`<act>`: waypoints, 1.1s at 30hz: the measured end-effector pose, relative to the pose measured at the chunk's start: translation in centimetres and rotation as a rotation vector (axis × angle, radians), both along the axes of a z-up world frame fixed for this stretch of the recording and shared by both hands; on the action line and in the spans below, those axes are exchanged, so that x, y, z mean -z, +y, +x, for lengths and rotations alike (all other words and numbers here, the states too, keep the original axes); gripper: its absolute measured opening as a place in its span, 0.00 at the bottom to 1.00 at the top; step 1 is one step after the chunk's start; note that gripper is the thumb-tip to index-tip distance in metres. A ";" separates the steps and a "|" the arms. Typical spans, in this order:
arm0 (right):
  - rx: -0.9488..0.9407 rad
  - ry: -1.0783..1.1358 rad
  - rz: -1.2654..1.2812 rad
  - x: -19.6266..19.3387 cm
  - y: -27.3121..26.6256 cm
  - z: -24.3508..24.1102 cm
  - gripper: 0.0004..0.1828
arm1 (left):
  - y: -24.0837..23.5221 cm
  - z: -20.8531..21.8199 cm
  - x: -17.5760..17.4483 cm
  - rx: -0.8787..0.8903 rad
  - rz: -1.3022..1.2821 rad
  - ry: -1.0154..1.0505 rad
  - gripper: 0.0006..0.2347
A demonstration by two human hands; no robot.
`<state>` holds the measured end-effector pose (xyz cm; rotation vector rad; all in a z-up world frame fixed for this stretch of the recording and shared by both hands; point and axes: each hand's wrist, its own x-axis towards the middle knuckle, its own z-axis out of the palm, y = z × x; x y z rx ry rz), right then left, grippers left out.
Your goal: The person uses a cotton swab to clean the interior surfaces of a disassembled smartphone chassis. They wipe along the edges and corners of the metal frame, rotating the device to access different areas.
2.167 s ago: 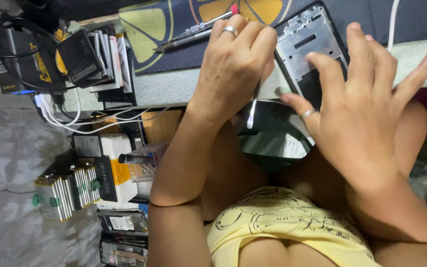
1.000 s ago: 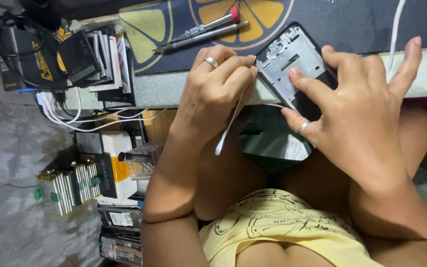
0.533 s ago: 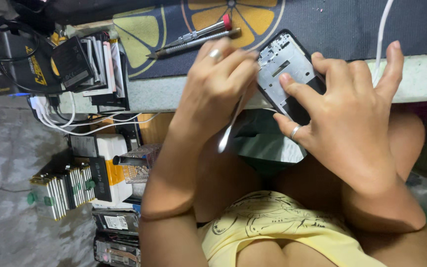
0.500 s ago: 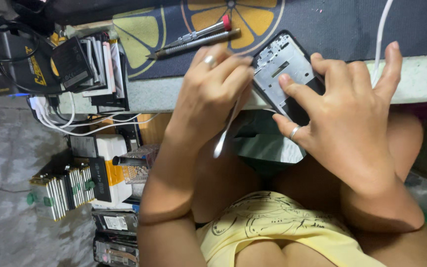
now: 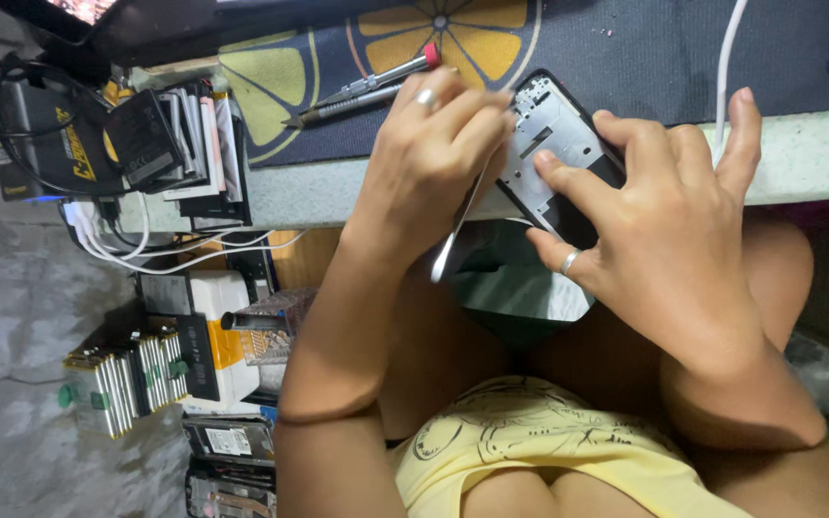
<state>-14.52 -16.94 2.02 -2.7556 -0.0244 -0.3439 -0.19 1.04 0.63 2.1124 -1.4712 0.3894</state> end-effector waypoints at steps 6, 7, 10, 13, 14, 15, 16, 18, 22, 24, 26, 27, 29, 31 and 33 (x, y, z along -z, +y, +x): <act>-0.102 0.011 0.028 -1.1 0.1 0.9 0.30 | 2.4 -2.5 -1.7 -0.138 0.022 0.018 0.06; -0.123 0.011 0.034 -1.2 0.2 1.2 0.30 | 2.9 -2.6 -1.9 -0.160 0.014 0.023 0.06; -0.188 0.057 -0.046 -1.2 0.2 2.5 0.32 | 4.0 -2.9 -2.0 -0.216 0.014 0.043 0.06; -0.215 0.130 -0.098 -1.1 -0.3 3.2 0.34 | 4.2 -3.0 -1.6 -0.224 -0.005 0.069 0.07; -0.218 0.127 -0.098 -1.0 -0.3 3.3 0.34 | 4.1 -2.9 -1.5 -0.227 -0.014 0.058 0.06; -0.221 0.124 -0.099 -0.9 -0.4 3.3 0.34 | 3.9 -2.8 -1.3 -0.230 -0.022 0.048 0.06; -0.224 0.129 -0.094 -0.8 -0.4 3.2 0.34 | 3.9 -2.9 -1.3 -0.232 -0.025 0.045 0.06; -0.237 0.122 -0.095 -0.4 -0.7 3.1 0.34 | 3.5 -2.3 -1.1 -0.222 -0.019 0.024 0.06; -0.229 0.127 -0.146 0.1 -1.0 2.9 0.32 | 2.6 -0.3 -0.4 -0.173 -0.030 0.001 0.05; -0.231 0.122 -0.114 0.2 -0.9 2.9 0.33 | 2.7 -0.1 -0.3 -0.159 -0.028 0.032 0.05; -0.241 0.118 -0.097 0.3 -1.1 3.1 0.33 | 2.8 0.2 -0.4 -0.155 -0.027 0.048 0.05; -0.250 0.121 -0.093 0.4 -1.2 3.2 0.34 | 2.9 0.1 -0.4 -0.158 -0.024 0.051 0.05; -0.277 0.132 -0.103 0.5 -1.6 3.1 0.35 | 3.2 -0.2 -0.7 -0.157 -0.034 0.065 0.06; -0.330 0.133 -0.128 0.4 -2.4 3.5 0.37 | 3.6 -0.5 -1.3 -0.163 -0.059 0.070 0.07; -0.396 0.103 -0.107 0.5 -3.1 3.8 0.36 | 4.0 -1.1 -1.7 -0.169 -0.048 0.102 0.07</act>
